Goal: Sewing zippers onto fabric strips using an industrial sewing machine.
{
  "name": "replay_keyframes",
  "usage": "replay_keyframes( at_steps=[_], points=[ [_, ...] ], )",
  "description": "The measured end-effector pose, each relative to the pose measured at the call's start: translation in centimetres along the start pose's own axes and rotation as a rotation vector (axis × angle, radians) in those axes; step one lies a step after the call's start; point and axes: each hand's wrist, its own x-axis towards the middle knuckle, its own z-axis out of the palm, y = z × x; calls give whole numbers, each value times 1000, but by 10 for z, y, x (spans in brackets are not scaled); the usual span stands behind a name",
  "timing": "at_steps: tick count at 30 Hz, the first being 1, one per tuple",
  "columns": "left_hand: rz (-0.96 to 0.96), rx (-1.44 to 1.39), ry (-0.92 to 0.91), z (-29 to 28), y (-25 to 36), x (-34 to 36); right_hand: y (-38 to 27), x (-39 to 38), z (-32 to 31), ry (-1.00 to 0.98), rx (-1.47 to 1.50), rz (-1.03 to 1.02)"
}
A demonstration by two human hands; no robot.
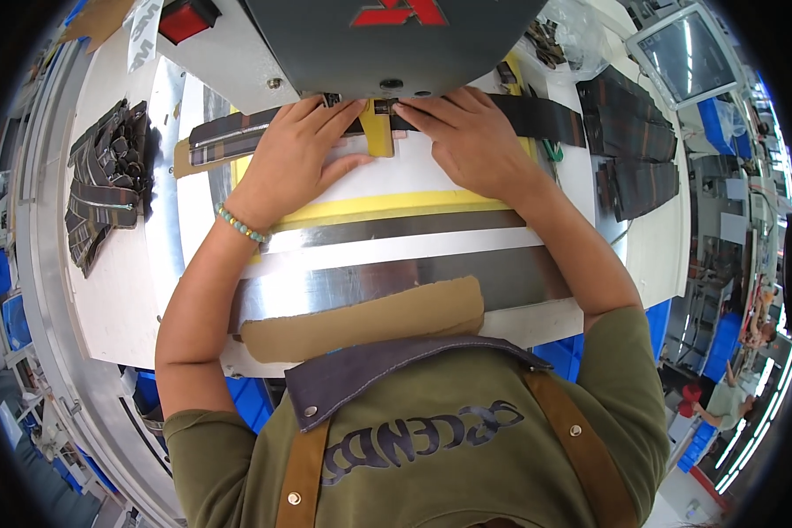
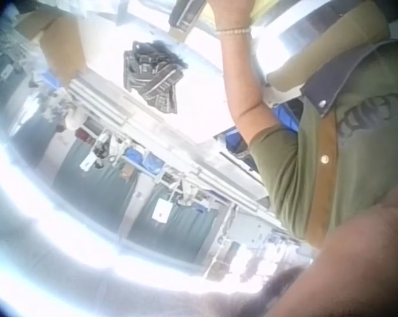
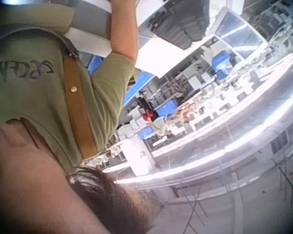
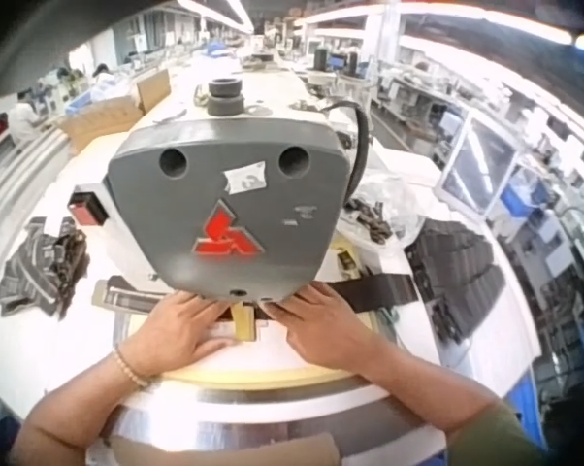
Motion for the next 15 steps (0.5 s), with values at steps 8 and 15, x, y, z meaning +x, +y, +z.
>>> replay_keyframes(
  at_steps=[8,15],
  points=[
    [-22,-6,0,-1,3,-2,1,0,2,9,58,20],
    [-17,-9,3,-3,3,-1,-1,2,-1,14,56,29]
  ],
)
